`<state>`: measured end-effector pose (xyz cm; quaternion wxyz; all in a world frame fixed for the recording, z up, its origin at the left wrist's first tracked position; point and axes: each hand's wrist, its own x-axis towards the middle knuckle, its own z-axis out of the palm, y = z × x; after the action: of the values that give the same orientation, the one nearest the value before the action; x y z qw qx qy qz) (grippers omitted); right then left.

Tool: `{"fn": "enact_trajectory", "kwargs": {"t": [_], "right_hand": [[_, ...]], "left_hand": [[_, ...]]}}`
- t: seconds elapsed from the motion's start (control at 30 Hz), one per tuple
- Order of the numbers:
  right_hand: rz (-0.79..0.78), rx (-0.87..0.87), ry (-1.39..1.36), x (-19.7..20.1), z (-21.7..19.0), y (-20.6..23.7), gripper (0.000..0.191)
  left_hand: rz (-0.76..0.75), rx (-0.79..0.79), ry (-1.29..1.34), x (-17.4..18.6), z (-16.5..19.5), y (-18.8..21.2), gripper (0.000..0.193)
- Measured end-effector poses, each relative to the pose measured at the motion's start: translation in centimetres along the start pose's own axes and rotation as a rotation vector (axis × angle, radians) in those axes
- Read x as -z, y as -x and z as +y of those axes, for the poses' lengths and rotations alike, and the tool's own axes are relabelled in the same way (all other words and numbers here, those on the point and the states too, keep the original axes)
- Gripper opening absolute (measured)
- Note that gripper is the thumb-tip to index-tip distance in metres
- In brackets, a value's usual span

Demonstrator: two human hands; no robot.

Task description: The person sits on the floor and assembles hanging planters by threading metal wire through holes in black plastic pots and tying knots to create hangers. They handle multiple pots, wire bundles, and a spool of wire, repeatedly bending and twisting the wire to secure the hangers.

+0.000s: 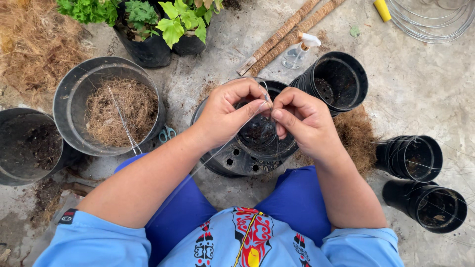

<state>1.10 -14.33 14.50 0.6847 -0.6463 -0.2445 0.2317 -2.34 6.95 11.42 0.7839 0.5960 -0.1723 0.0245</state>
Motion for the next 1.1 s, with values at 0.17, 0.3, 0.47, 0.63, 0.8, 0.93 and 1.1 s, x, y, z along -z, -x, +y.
{"fn": "enact_trajectory", "kwargs": {"t": [0.17, 0.3, 0.47, 0.63, 0.8, 0.93, 1.1], "right_hand": [[0.065, 0.010, 0.165, -0.5, 0.0, 0.2, 0.008], [0.055, -0.030, 0.185, -0.3, -0.2, 0.6, 0.009], [-0.118, -0.058, -0.010, 0.5, -0.6, 0.8, 0.015], [-0.190, -0.007, 0.057, 0.4, -1.4, 0.8, 0.019], [-0.144, 0.185, 0.444, -0.3, -2.6, 1.2, 0.018], [-0.113, 0.217, 0.522, -0.5, -2.7, 1.4, 0.015], [-0.056, 0.159, 0.398, -0.7, -1.9, 1.7, 0.012]], "left_hand": [[0.010, -0.030, -0.072, -0.1, 0.2, 0.2, 0.007], [-0.003, -0.157, -0.358, 0.1, 1.0, 0.3, 0.009], [-0.077, -0.223, -0.480, -0.1, 1.7, 0.8, 0.007], [-0.116, -0.222, -0.401, -0.2, 1.9, 0.6, 0.004], [-0.137, -0.191, -0.324, 0.2, 2.7, 0.4, 0.005], [-0.164, -0.186, -0.407, 0.2, 3.6, 0.7, 0.004], [-0.150, -0.239, -0.551, 0.2, 4.0, 0.8, 0.004]]}}
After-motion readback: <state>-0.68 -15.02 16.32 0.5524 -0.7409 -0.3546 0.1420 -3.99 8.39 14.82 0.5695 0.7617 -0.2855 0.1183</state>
